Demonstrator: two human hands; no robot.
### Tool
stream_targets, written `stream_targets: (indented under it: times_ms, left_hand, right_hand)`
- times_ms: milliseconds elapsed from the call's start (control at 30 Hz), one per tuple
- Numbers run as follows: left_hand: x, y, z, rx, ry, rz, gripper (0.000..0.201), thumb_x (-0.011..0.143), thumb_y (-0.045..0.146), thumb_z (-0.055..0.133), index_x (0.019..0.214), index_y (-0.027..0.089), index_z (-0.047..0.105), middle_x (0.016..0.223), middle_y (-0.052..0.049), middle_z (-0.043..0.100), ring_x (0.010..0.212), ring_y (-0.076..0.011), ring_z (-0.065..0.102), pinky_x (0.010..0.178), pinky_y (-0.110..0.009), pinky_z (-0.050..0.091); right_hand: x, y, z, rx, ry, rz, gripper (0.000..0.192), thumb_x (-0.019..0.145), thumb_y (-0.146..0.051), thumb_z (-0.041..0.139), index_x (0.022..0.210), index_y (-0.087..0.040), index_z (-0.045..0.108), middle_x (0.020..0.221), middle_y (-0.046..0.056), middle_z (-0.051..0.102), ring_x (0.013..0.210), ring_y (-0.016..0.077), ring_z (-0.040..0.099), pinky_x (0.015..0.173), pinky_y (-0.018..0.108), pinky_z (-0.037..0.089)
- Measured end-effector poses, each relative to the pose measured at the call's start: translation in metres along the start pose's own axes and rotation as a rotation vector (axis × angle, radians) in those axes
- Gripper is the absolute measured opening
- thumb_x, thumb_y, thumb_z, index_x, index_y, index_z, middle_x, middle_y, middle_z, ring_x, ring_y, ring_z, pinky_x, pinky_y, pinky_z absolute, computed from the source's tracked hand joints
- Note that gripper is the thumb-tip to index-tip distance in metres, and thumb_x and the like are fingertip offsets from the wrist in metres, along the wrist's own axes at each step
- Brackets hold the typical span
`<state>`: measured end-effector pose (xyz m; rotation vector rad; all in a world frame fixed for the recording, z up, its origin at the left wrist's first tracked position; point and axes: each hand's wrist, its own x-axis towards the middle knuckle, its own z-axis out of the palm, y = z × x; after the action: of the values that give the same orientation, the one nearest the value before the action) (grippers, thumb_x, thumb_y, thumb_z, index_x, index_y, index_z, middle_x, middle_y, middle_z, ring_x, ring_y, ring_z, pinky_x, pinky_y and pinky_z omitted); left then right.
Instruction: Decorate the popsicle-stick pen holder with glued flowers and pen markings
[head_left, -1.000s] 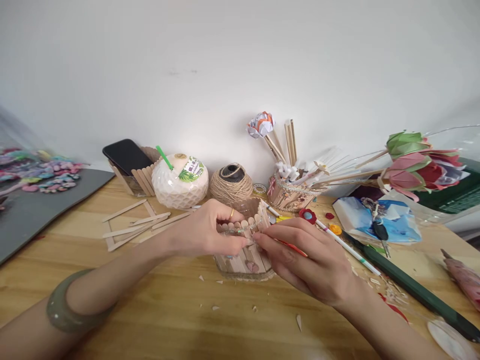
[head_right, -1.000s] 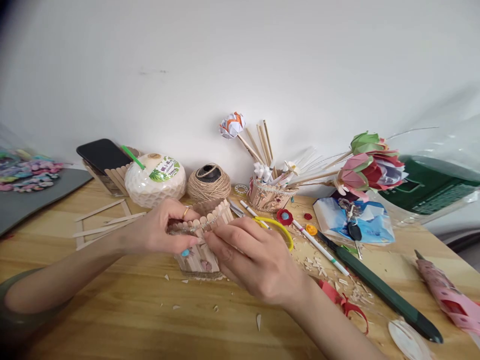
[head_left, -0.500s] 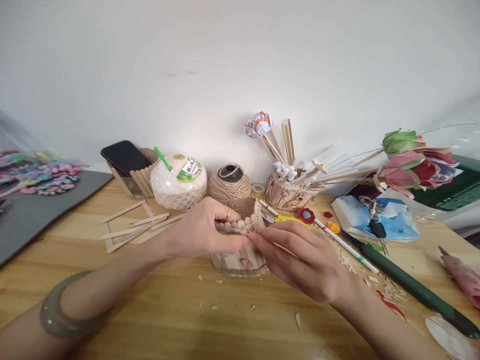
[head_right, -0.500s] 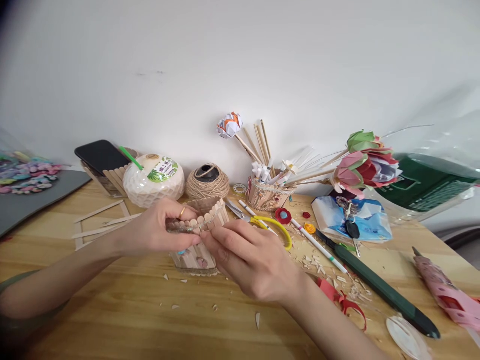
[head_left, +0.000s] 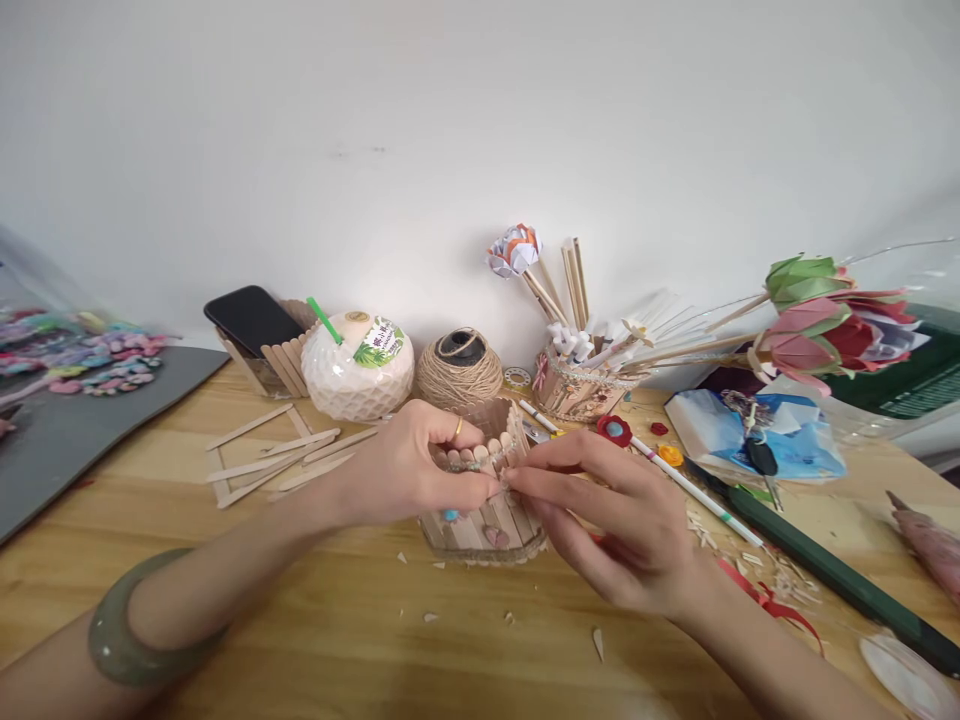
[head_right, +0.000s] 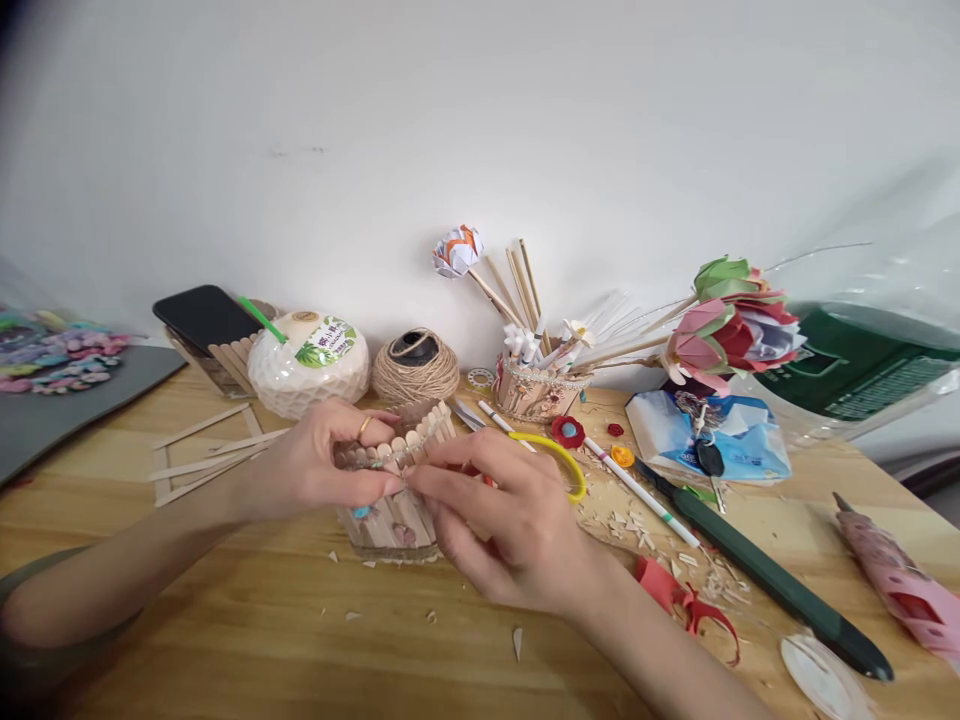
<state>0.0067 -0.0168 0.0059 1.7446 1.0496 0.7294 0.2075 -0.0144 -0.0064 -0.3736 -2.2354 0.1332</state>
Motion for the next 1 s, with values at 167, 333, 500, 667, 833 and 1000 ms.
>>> stream_targets:
  times_ms: [167,333,500,667,833,1000]
  left_hand:
    - [0.001,-0.001,-0.001,-0.053,-0.037,-0.028,0.019,0.069,0.022,0.056,0.053,0.015,0.047,0.059,0.003,0.04,0.057,-0.01,0.035,0.049,-0.024,0.026]
    - [0.001,-0.001,-0.003,-0.066,-0.057,-0.036,0.02,0.071,0.024,0.056,0.056,0.015,0.046,0.055,0.005,0.035,0.054,-0.0087,0.032,0.048,-0.023,0.025]
    - [0.001,0.002,-0.005,-0.079,-0.081,-0.063,0.017,0.069,0.023,0.057,0.057,0.015,0.049,0.055,0.005,0.039,0.053,-0.0083,0.037,0.048,-0.022,0.028]
    - [0.001,0.0,-0.008,-0.135,-0.104,-0.045,0.01,0.065,0.019,0.055,0.058,0.014,0.05,0.055,0.005,0.043,0.053,-0.0085,0.039,0.048,-0.02,0.031]
    - [0.002,-0.003,-0.01,-0.252,-0.128,-0.03,0.007,0.061,0.019,0.05,0.055,0.014,0.051,0.054,0.004,0.046,0.051,-0.0088,0.042,0.048,-0.02,0.034]
    - [0.004,-0.007,-0.011,-0.253,-0.076,-0.006,0.013,0.06,0.02,0.049,0.048,0.016,0.045,0.045,0.006,0.036,0.041,-0.0058,0.031,0.038,-0.019,0.024]
  right_hand:
    - [0.003,-0.003,-0.001,0.084,0.051,0.048,0.026,0.079,-0.002,0.049,0.099,-0.01,0.062,0.088,0.011,0.065,0.079,0.0146,0.062,0.065,0.025,0.054]
    - [0.002,-0.001,-0.001,0.035,0.015,0.05,0.023,0.08,-0.005,0.051,0.097,-0.011,0.064,0.089,0.011,0.064,0.077,0.0154,0.061,0.062,0.027,0.054]
    - [-0.003,0.001,0.002,-0.16,-0.022,-0.07,0.024,0.082,-0.006,0.05,0.103,-0.009,0.061,0.091,0.011,0.063,0.079,0.0159,0.061,0.061,0.027,0.054]
    - [-0.003,-0.001,0.003,-0.333,-0.047,-0.136,0.02,0.085,-0.01,0.05,0.102,-0.008,0.06,0.086,0.01,0.065,0.072,0.0162,0.062,0.056,0.026,0.054]
    - [-0.003,0.002,0.003,-0.391,-0.053,-0.173,0.018,0.085,-0.011,0.053,0.102,-0.009,0.06,0.087,0.008,0.065,0.074,0.0158,0.061,0.058,0.025,0.053]
    - [-0.005,0.012,0.005,-0.401,-0.032,-0.171,0.026,0.083,-0.031,0.06,0.104,-0.015,0.057,0.105,0.011,0.057,0.1,0.0252,0.054,0.08,0.039,0.052]
